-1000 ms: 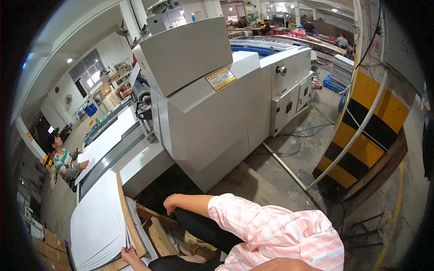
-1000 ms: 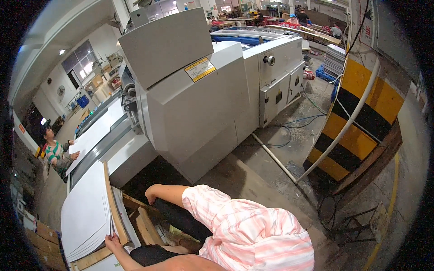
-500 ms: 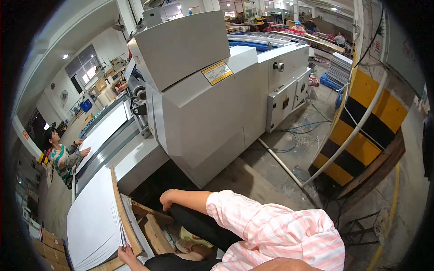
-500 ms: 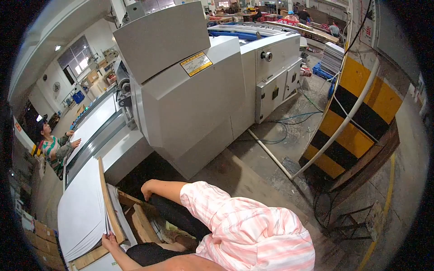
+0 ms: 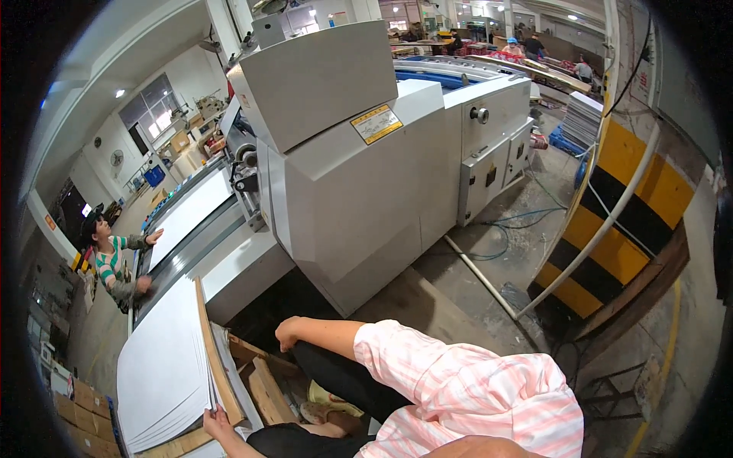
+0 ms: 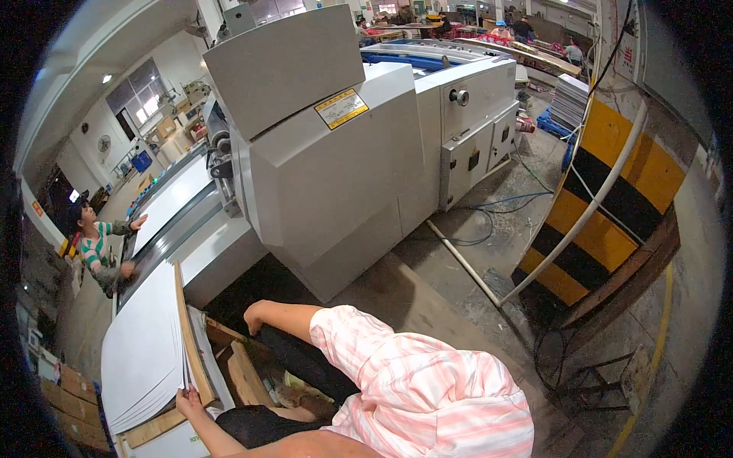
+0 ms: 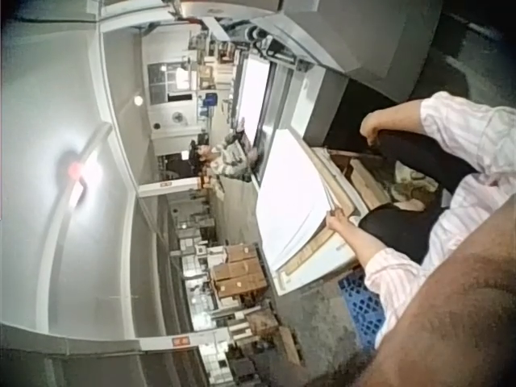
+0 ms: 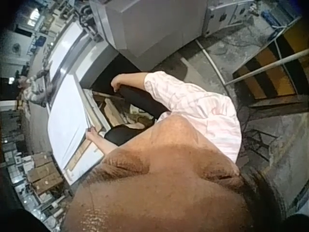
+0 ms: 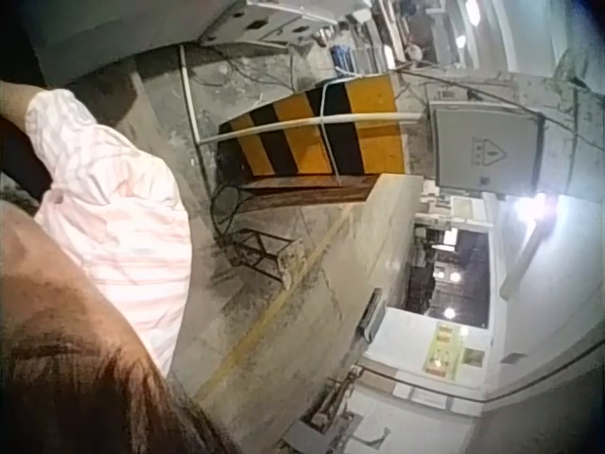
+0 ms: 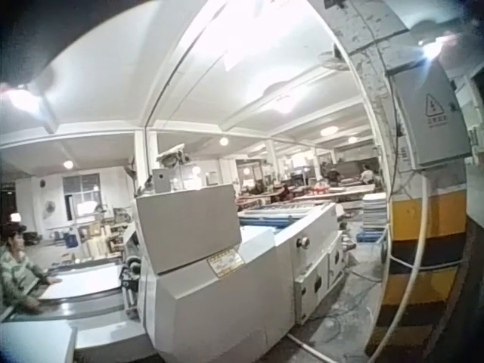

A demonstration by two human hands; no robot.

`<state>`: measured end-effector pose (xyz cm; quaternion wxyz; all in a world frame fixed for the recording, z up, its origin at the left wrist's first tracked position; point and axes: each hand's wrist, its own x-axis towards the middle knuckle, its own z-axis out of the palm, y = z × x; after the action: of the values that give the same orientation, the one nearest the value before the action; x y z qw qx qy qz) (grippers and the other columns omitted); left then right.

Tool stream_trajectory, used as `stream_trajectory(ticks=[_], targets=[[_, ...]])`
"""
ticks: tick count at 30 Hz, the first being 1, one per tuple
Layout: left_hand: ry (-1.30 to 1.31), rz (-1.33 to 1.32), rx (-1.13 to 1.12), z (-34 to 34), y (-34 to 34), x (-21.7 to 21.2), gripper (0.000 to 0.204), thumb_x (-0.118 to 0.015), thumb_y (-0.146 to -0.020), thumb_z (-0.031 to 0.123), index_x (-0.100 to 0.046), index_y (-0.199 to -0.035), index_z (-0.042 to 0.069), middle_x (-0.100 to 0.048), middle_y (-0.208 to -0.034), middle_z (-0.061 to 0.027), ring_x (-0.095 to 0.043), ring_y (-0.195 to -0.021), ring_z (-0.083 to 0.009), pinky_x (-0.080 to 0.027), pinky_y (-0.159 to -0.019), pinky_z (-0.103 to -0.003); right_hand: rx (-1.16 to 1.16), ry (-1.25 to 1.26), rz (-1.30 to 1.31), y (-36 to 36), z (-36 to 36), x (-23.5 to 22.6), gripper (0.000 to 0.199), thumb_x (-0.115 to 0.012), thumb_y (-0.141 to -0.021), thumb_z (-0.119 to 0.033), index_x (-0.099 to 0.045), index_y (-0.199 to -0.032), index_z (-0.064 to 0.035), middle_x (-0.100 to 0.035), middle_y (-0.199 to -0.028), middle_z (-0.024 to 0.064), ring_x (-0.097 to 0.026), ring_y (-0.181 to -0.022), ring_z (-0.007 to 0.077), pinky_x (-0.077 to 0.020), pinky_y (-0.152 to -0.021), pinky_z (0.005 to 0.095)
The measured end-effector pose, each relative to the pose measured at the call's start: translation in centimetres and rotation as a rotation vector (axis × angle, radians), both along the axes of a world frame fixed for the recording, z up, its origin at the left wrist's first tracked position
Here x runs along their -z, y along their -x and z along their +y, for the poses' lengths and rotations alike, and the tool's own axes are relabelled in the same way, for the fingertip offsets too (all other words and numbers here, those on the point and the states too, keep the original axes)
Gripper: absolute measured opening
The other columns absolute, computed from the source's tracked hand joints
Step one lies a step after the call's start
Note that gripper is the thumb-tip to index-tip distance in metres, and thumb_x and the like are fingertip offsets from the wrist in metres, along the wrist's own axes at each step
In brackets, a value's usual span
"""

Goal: Separating and aligning large sheets of paper or thin cardboard from a stack for processing.

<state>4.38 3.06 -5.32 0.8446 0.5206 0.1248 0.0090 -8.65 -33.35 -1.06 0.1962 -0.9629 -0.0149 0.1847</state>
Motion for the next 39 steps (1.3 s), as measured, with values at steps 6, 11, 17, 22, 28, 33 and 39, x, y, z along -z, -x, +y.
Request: stream_trajectory(ticks=[6, 11, 17, 22, 28, 33, 39], targets=[[-0.012, 0.053, -0.003, -1.1, 0.2, -0.1, 0.016, -0.052, -0.082, 0.009, -0.049, -0.078, -0.007, -0.048, -0.072, -0.0106, -0.057, -0.064, -0.0258, -0.055, -0.06, -0.031, 0.026, -0.002, 0.015, 0.0, -0.8, 0.9, 0.037, -0.059, -0.071, -0.037, -0.066, -0.09, -0.0055, -0.063, -0.092, 0.0137, -0.058, -0.09, 0.0287, -0.0455, -0.076, 0.04], [0.009, 0.061, -0.051, 0.2, 0.5, -0.3, 0.017, -0.052, -0.082, 0.012, -0.048, -0.079, -0.004, -0.048, -0.075, -0.0104, -0.055, -0.073, -0.0245, -0.054, -0.066, -0.033, -0.023, 0.001, -0.045, 0.1, 0.7, -0.6, 0.039, -0.059, -0.069, -0.039, -0.066, -0.088, -0.0052, -0.063, -0.09, 0.0134, -0.058, -0.089, 0.0288, -0.0459, -0.075, 0.04], [0.039, 0.101, 0.071, 1.3, -0.1, 0.6, 0.028, -0.052, -0.081, 0.025, -0.047, -0.088, -0.002, -0.048, -0.084, -0.0116, -0.053, -0.075, -0.0258, -0.05, -0.061, -0.033, -0.232, 0.039, -0.106, -0.5, 2.5, -1.0, 0.039, -0.054, -0.071, -0.04, -0.065, -0.081, -0.0036, -0.062, -0.082, 0.0167, -0.06, -0.081, 0.0324, -0.0465, -0.071, 0.0423], [0.094, 0.099, -0.085, 0.3, 1.3, -0.1, 0.044, -0.057, -0.075, 0.031, -0.044, -0.103, -0.002, -0.048, -0.099, -0.0174, -0.052, -0.082, -0.0273, -0.051, -0.068, -0.041, -0.315, 0.052, -0.016, -4.4, 6.2, -2.8, 0.034, -0.055, -0.074, -0.038, -0.065, -0.082, -0.0066, -0.063, -0.076, 0.0125, -0.061, -0.071, 0.0296, -0.0478, -0.065, 0.0389], [0.13, -0.054, -0.118, -3.4, 2.6, -3.0, 0.007, -0.05, -0.076, 0.008, -0.048, -0.073, 0.003, -0.047, -0.07, -0.0085, -0.049, -0.061, -0.0217, -0.048, -0.053, -0.039, -0.243, -0.203, -0.435, -10.6, 12.2, -8.1, 0.03, -0.054, -0.079, -0.035, -0.063, -0.092, -0.0091, -0.063, -0.081, 0.0104, -0.06, -0.077, 0.0295, -0.0467, -0.068, 0.0386], [0.066, -0.015, -0.097, -2.6, 3.7, -3.7, 0.004, -0.048, -0.078, 0.003, -0.048, -0.074, 0.004, -0.053, -0.074, -0.0096, -0.057, -0.07, -0.0219, -0.051, -0.062, -0.037, -0.202, -0.375, -0.803, -12.1, 17.7, -6.1, 0.02, -0.055, -0.078, -0.025, -0.064, -0.086, -0.0091, -0.061, -0.078, 0.0096, -0.057, -0.077, 0.0284, -0.0455, -0.066, 0.0383], [-0.059, 0.038, -0.076, -2.5, 4.0, -3.9, 0.002, -0.048, -0.079, 0.003, -0.049, -0.078, 0.004, -0.056, -0.078, -0.0074, -0.058, -0.07, -0.0206, -0.051, -0.063, -0.034, -0.341, -0.292, -0.866, -13.3, 19.4, -4.7, 0.017, -0.06, -0.071, -0.022, -0.065, -0.083, -0.0104, -0.06, -0.079, 0.0068, -0.054, -0.081, 0.0264, -0.0449, -0.068, 0.0365]])
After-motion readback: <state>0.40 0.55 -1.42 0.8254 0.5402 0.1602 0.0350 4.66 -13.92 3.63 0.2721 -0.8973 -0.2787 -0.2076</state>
